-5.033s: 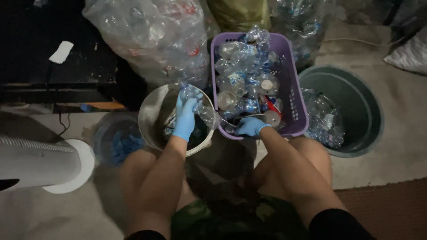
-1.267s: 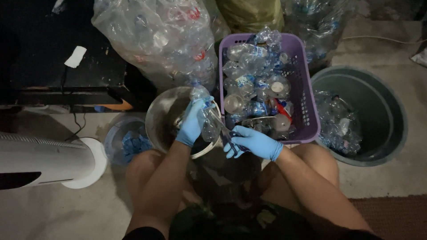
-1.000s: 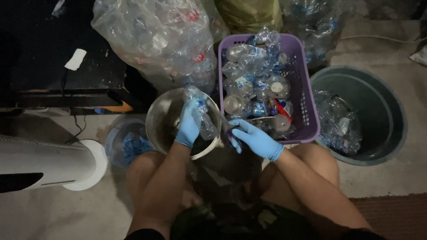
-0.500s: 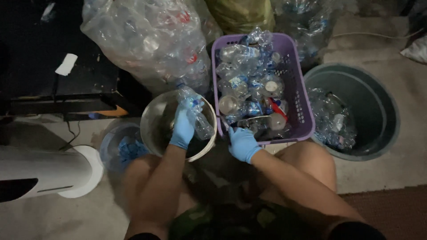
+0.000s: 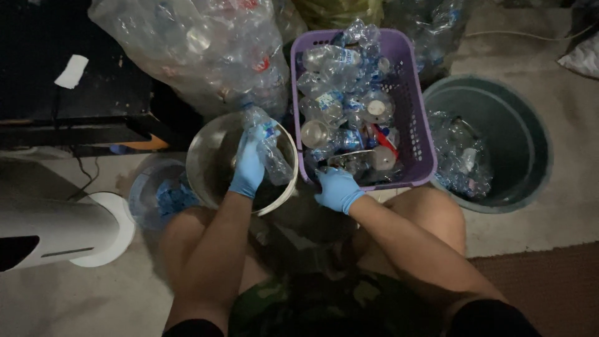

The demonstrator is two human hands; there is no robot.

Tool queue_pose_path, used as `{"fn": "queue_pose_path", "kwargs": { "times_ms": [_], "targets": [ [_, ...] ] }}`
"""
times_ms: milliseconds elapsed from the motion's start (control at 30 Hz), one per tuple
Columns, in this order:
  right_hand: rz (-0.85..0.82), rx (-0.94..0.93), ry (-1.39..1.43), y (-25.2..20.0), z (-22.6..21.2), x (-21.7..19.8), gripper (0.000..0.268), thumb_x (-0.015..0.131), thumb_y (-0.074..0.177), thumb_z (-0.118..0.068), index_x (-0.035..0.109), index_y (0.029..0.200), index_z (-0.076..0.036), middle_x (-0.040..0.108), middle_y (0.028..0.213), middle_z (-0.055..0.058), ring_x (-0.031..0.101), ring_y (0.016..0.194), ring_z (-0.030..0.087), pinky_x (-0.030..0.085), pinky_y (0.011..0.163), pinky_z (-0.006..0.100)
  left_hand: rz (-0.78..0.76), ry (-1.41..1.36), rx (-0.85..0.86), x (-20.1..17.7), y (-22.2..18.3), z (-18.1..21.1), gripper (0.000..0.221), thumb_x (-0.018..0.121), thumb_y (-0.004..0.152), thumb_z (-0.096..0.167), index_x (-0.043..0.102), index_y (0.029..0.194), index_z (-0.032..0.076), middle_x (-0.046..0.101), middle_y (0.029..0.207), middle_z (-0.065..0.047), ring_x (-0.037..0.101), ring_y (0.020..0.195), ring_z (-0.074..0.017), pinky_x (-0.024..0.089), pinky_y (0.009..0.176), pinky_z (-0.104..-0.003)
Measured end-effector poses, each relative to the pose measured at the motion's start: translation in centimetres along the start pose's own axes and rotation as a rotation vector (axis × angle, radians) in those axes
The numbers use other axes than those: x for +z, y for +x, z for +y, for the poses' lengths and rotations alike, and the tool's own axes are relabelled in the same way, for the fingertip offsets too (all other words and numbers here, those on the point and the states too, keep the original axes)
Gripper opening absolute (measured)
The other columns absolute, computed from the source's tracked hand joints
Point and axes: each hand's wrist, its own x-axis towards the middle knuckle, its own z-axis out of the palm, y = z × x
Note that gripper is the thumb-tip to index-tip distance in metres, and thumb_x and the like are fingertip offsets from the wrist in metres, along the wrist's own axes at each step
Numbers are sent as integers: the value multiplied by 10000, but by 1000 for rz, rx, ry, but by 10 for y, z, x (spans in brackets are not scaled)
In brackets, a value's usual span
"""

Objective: Sorting and cleaning plastic bottles for recycling by removing labels and caps and placing them in separate bins.

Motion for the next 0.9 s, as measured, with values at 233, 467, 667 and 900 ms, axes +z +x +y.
{"fn": "queue_pose_path", "kwargs": {
  "times_ms": [233, 467, 667, 900],
  "targets": [
    [-26, 23, 34, 6, 14, 13, 592, 722, 769, -507, 685, 1212, -116, 717, 1135, 115, 687, 1074, 390, 568, 879, 553, -42, 38, 12, -12, 6, -7, 276, 750, 937, 254, 697, 1184, 144, 744, 1147, -155, 736, 1064, -391, 628, 904, -520],
    [-9, 8, 121, -7, -1, -60, 731, 703, 797, -556, 594, 1344, -83, 689, 1237, 205, 670, 1119, 454, 551, 909, 593, -132, 96, 10, 12, -25, 19, 358, 751, 928, 302, 690, 1220, 103, 735, 1198, -165, 728, 1094, -369, 604, 943, -504],
    [311, -97, 510, -3, 5, -110, 592, 744, 895, -371, 594, 1366, -45, 653, 1285, 257, 612, 1194, 472, 501, 1017, 548, -6, 214, 123, 12, -29, -11, 475, 832, 881, 205, 670, 1308, 74, 697, 1264, -134, 683, 1131, -299, 568, 1023, -468],
    [297, 6, 1379, -5, -28, -116, 417, 654, 994, -186, 609, 1379, -31, 642, 1380, 159, 555, 1320, 249, 387, 1178, 431, -81, 217, -23, 56, -75, 9, 545, 769, 919, 132, 562, 1401, -16, 664, 1165, -87, 647, 1101, -197, 526, 1066, -402]
  ]
}}
